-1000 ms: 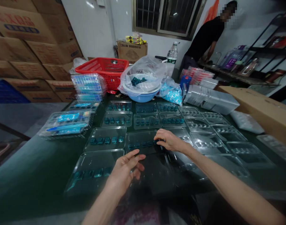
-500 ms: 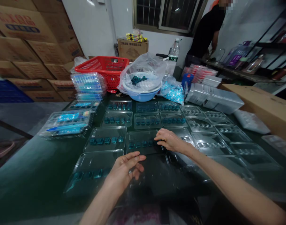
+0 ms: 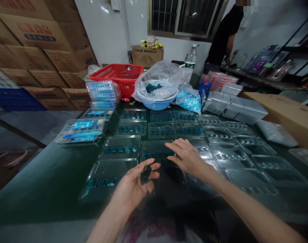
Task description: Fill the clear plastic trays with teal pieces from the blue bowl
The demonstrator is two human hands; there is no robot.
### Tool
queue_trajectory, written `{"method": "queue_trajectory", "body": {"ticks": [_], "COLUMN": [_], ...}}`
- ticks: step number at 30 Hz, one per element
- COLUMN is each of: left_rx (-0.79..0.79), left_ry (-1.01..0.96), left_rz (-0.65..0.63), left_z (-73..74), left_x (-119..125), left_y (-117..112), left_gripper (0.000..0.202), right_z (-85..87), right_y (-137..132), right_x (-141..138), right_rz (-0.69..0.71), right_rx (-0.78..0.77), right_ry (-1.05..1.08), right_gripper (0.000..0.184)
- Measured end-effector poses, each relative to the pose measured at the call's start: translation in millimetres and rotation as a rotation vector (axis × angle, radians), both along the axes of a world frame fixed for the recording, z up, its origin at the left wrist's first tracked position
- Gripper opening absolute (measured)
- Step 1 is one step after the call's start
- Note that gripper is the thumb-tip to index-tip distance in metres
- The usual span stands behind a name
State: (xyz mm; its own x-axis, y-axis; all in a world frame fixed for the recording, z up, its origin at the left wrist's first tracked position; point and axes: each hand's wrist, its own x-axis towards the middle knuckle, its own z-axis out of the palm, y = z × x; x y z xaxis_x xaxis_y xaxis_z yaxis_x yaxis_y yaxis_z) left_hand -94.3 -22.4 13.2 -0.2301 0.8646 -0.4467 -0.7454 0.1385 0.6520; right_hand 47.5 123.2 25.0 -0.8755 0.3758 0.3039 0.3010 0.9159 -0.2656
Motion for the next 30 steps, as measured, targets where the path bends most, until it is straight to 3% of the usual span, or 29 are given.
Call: {"method": "queue_trajectory", "body": {"ticks": [3, 7, 11, 21, 30], "left_rx": [0.093, 0.143, 0.105, 0.140, 0.019], "left_ry": [0.045, 0.080, 0.090, 0.151, 0.640], "left_rz": [-0.007, -0.041, -0.063, -0.093, -0.109], "left_z": [0.3, 3.9, 6.9, 9.1, -4.5], "left_x": [4.8, 11.0, 12.6, 6.4, 4.2], "left_y": [-3.8, -7.7, -13.0, -20.5, -25.3], "left_gripper": [0.029, 0.030, 0.030, 0.027, 0.035], "right_z": [8.0, 9.5, 7.2, -6.2, -16.0], "right_y": [-35.6, -60.9, -61.2, -65.5, -67.3], "right_x": [-6.1, -13.4, -13.1, -13.1, -19.1], "right_rz": [0.035, 0.072, 0.123, 0.055, 0.037], "right_rx": [-0.112, -0.187, -0.234, -0.426, -0.556], "right_ry": [0.060, 0.024, 0.016, 0.227, 0.275], "right_gripper": [0.014, 0.019, 0.017, 0.010, 0.005]}}
